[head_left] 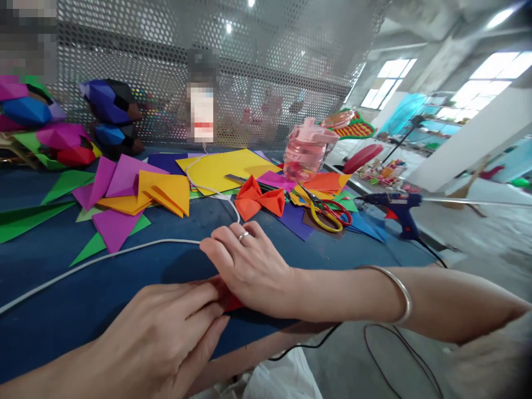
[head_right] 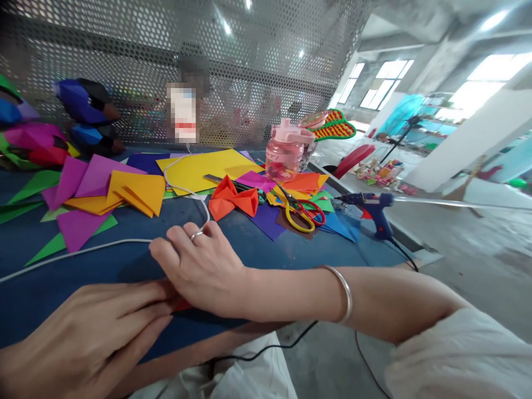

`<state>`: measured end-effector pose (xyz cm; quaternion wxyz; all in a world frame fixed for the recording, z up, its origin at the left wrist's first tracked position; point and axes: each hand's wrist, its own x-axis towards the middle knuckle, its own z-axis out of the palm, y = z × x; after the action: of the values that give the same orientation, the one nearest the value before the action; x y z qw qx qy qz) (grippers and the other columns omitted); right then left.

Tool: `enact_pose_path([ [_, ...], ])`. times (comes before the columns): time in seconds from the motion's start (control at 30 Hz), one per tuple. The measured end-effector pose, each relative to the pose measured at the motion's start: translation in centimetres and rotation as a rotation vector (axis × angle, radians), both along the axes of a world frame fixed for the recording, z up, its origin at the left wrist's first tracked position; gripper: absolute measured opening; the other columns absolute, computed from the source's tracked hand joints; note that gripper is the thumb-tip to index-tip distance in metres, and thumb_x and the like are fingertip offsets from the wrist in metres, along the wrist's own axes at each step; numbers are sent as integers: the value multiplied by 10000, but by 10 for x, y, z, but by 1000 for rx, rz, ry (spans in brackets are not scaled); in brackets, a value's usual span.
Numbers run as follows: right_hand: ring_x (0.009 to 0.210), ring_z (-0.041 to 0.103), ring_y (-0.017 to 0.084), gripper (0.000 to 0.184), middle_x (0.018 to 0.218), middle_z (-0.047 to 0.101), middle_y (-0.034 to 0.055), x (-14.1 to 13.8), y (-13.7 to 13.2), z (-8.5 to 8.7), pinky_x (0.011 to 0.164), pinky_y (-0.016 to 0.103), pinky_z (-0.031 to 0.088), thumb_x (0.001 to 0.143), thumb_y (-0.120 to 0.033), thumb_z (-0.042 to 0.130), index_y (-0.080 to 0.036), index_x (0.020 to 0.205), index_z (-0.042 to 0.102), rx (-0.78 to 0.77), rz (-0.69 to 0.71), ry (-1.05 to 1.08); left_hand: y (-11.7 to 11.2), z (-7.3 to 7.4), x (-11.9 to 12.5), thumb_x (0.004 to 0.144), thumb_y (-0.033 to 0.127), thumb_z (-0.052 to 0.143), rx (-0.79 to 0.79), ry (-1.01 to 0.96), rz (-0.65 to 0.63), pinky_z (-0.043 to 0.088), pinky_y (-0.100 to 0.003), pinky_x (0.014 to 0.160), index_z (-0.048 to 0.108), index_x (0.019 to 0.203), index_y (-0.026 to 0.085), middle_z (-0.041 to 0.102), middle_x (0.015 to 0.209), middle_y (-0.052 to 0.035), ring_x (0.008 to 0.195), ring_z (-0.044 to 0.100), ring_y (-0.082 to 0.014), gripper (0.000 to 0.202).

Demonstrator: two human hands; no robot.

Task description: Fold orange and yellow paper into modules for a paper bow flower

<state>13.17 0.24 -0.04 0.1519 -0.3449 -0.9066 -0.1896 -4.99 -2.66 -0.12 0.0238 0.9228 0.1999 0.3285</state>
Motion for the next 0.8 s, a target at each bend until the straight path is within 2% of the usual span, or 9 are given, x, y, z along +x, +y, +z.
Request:
enact_pose_path([
  [0.1, 917, 503, 259, 235, 1089, 592, 96, 14, 0, -1, 765, 408, 381, 1011, -126, 322, -147, 1157, 506, -31, -51, -24, 1, 4, 2, 996, 149, 410, 20, -53, 16, 530, -228, 512, 704, 766, 157, 730, 735, -32, 584, 688, -140, 373],
  [0.23, 929, 500, 271, 245, 1095, 599, 112, 36, -3, -2, 774, 414, 373, 990, -96, 352, -136, 1161, 523, -55, -115, -42, 3, 6, 1, 986, 143, 431, 91, -28, 8, 595, -205, 694, 743, 885, 138, 787, 929, -50, 787, 761, -154, 327],
  [0.37, 961, 505, 285, 294, 1097, 611, 131, 48, -3, -4, 807, 435, 361, 950, -43, 371, -115, 1170, 553, -210, -158, 9, 4, 5, -1, 979, 133, 435, 91, 2, 1, 608, -223, 695, 756, 891, 128, 786, 957, -71, 804, 765, -175, 332],
  [0.5, 925, 536, 251, 240, 1028, 626, 100, 49, 1, -4, 825, 412, 370, 950, -64, 406, -141, 1065, 603, -316, -149, 84, 2, 1, -2, 982, 133, 428, 95, 2, -1, 613, -275, 649, 748, 907, 125, 782, 920, -74, 769, 760, -200, 329],
  [0.63, 889, 561, 205, 149, 975, 627, 67, 46, 5, -2, 809, 359, 403, 1001, -196, 469, -157, 956, 605, -416, -132, 193, 0, -2, -2, 1004, 164, 421, 131, 7, 39, 607, -303, 657, 723, 942, 134, 775, 952, -65, 802, 753, -204, 310],
  [0.7, 864, 566, 185, 99, 940, 631, 45, 44, 9, 0, 783, 324, 419, 965, -242, 575, -164, 911, 601, -479, -106, 239, -1, -2, -2, 1009, 168, 412, 143, -2, 42, 601, -304, 645, 707, 945, 130, 771, 952, -66, 792, 749, -201, 305],
  [0.8, 802, 568, 154, 96, 869, 636, 13, 41, 16, 4, 727, 273, 429, 878, -196, 689, -170, 854, 600, -567, -60, 299, -3, -4, -2, 1003, 153, 414, 156, -25, 37, 591, -293, 632, 681, 936, 129, 764, 937, -71, 777, 742, -195, 277],
])
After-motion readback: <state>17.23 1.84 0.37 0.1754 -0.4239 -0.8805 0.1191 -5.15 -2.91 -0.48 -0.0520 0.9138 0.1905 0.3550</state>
